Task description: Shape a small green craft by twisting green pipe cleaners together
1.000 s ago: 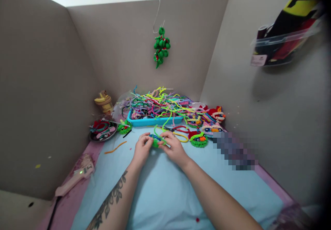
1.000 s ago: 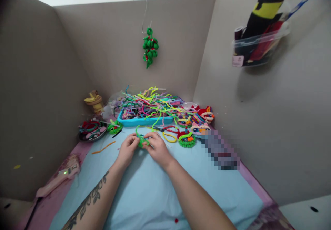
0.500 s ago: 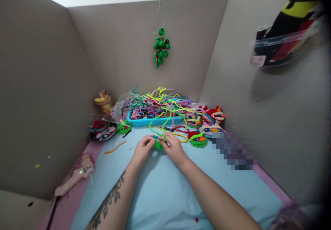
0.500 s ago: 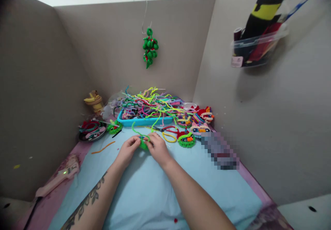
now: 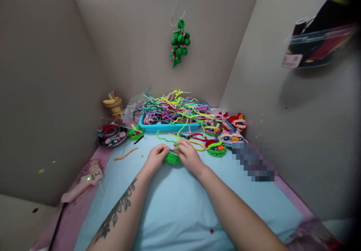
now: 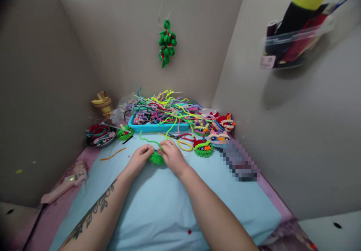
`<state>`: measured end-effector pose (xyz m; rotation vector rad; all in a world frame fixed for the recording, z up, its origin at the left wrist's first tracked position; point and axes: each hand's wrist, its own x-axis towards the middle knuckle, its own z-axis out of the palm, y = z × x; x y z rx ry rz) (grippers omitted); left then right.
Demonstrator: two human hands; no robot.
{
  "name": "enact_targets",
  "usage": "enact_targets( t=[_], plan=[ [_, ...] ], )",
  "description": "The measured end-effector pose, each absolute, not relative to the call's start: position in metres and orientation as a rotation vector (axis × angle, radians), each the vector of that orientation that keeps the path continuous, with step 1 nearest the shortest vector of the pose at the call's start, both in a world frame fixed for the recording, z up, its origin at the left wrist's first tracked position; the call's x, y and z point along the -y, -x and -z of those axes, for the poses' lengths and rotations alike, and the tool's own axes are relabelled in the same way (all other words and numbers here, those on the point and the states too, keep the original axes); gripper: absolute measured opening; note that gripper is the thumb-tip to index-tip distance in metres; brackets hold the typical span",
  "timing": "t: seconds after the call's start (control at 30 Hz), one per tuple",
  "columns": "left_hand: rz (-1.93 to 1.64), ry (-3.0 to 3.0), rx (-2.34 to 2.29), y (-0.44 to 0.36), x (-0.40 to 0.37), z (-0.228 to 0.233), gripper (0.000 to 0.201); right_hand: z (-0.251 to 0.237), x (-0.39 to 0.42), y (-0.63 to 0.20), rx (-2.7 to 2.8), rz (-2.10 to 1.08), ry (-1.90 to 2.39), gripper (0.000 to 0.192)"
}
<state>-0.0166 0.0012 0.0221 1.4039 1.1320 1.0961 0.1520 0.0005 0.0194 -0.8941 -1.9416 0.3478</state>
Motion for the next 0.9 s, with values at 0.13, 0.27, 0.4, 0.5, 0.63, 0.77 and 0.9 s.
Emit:
enact_targets(
  t=[0.13,0.27,0.4,0.5,0.63,0.77,0.9],
  plan=[
    [-1.107,-1.406,-1.154,0.016,-0.002,-0.018,0.027,-0.022,0.003,-0.152,1.974,-0.286,0.866,0.012],
    [-1.091,-1.438,-1.169,0.016,-0.003,-0.017,0.027,-0.022,0.003,-0.149,1.979,-0.319,0.885,0.013],
    [-1.077,-1.476,-1.170,0.016,-0.003,-0.018,0.026,-0.021,0.002,-0.148,2.014,-0.370,0.916,0.013],
    [-1.104,-1.471,-1.190,0.015,-0.003,-0.018,0.026,-0.019,0.000,-0.148,1.975,-0.383,0.927,0.013],
    [-1.125,-1.383,-1.170,0.013,-0.002,-0.020,0.027,-0.017,0.001,-0.147,1.876,-0.405,0.966,0.014],
    [-1.109,-1.297,-1.086,0.011,0.001,-0.023,0.030,-0.014,0.002,-0.145,1.852,-0.365,1.025,0.012],
    [-1.072,-1.236,-0.987,0.011,0.006,-0.028,0.038,-0.013,0.001,-0.146,1.840,-0.331,1.057,0.013]
  ],
)
